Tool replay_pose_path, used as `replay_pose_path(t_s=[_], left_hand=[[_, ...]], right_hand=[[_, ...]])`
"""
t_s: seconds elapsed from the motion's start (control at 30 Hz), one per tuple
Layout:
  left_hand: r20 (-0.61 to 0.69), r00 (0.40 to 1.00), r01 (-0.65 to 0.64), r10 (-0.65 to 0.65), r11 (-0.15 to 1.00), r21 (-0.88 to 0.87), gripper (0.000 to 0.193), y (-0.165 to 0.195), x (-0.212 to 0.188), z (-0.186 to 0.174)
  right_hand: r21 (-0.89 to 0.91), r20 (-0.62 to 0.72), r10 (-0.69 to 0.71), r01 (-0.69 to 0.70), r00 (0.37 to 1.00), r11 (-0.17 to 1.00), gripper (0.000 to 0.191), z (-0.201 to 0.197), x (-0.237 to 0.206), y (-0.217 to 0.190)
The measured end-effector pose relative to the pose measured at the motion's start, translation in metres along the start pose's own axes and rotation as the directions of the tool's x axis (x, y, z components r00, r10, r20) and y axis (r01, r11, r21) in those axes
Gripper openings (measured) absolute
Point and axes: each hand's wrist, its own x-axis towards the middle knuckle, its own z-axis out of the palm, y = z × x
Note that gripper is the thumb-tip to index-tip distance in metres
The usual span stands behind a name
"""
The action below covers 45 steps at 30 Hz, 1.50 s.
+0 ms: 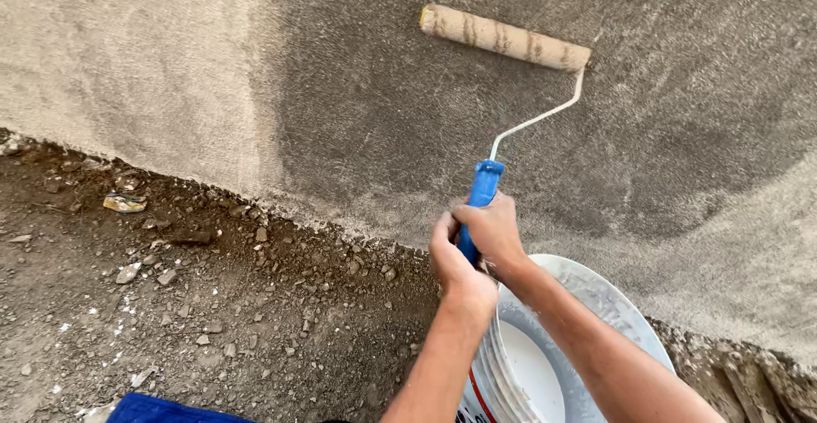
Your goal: The person sits on a blue mat on the ground and paints a low concrete wall with a paint roller, dipping the roller into a bucket of white paint and rolling it over the wall surface in repeated strokes, working along the wall section by section.
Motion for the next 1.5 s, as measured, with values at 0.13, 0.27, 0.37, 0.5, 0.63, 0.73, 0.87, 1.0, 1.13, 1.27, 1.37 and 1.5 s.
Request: replay_pose_path(t_s=[0.13, 0.27, 0.37, 0.5, 0.63, 0.73, 0.87, 1.0, 1.13, 1.27, 1.37, 1.5], left_hand=[[0.277, 0.957, -0.075, 0.088, 0.996, -0.057, 0.036, 0.011, -0.005, 0.009], [0.452, 0.882, -0.098, 0.135, 0.99, -0.105, 0.042, 0.035, -0.002, 0.018], [0.291, 0.94, -0.157, 0.175, 0.984, -0.083, 0.041, 0.044, 0.009, 0.011], [-0.039, 0.986, -0.163, 0.159, 0.977, -0.136, 0.04, 0.043, 0.022, -0.008], [-0.052, 0.995, -0.088, 0.085, 0.994, -0.058, 0.039, 0.041, 0.017, -0.012], [0.102, 0.99, -0.093, 0.097, 0.995, -0.04, 0.043, 0.043, 0.01, -0.002], [0.319, 0.92, -0.214, 0.227, 0.974, -0.075, 0.045, 0.047, 0.02, 0.003], [-0.053, 0.998, -0.048, 0.039, 0.983, -0.175, 0.039, 0.05, 0.051, -0.019], [-0.188, 0.977, -0.138, 0.102, 0.971, -0.193, 0.035, 0.051, 0.072, -0.044], [-0.048, 0.995, -0.096, 0.09, 0.987, -0.128, 0.035, 0.047, 0.073, -0.041], [0.083, 0.971, -0.212, 0.223, 0.969, -0.13, 0.035, 0.044, 0.074, -0.036], [-0.091, 0.987, -0.146, 0.131, 0.974, -0.175, 0.034, 0.048, 0.084, -0.05]], right_hand=[[0.199, 0.024, 0.021, -0.026, 0.999, 0.98, 0.009, -0.004, 0.019, -0.03], [0.545, 0.151, 0.112, -0.177, 0.982, 0.819, 0.018, 0.006, 0.033, -0.062], [0.568, 0.152, 0.108, -0.176, 0.982, 0.804, 0.019, 0.029, 0.027, -0.052], [0.419, 0.113, 0.183, -0.214, 0.977, 0.883, 0.016, 0.055, 0.004, -0.012], [0.364, 0.114, 0.28, -0.302, 0.953, 0.881, 0.011, 0.054, 0.001, -0.01], [0.411, 0.151, 0.301, -0.336, 0.942, 0.847, 0.009, 0.039, 0.019, -0.037], [0.476, 0.201, 0.402, -0.448, 0.893, 0.757, 0.017, 0.034, 0.041, -0.056], [0.45, 0.238, 0.452, -0.51, 0.86, 0.733, 0.02, 0.065, 0.023, -0.023], [0.403, 0.211, 0.5, -0.541, 0.84, 0.738, 0.017, 0.084, 0.008, 0.008], [0.461, 0.276, 0.473, -0.547, 0.837, 0.698, 0.016, 0.072, 0.03, 0.006], [0.493, 0.297, 0.463, -0.549, 0.835, 0.674, 0.024, 0.066, 0.048, 0.008], [0.418, 0.208, 0.429, -0.477, 0.879, 0.773, 0.015, 0.087, 0.037, 0.035]])
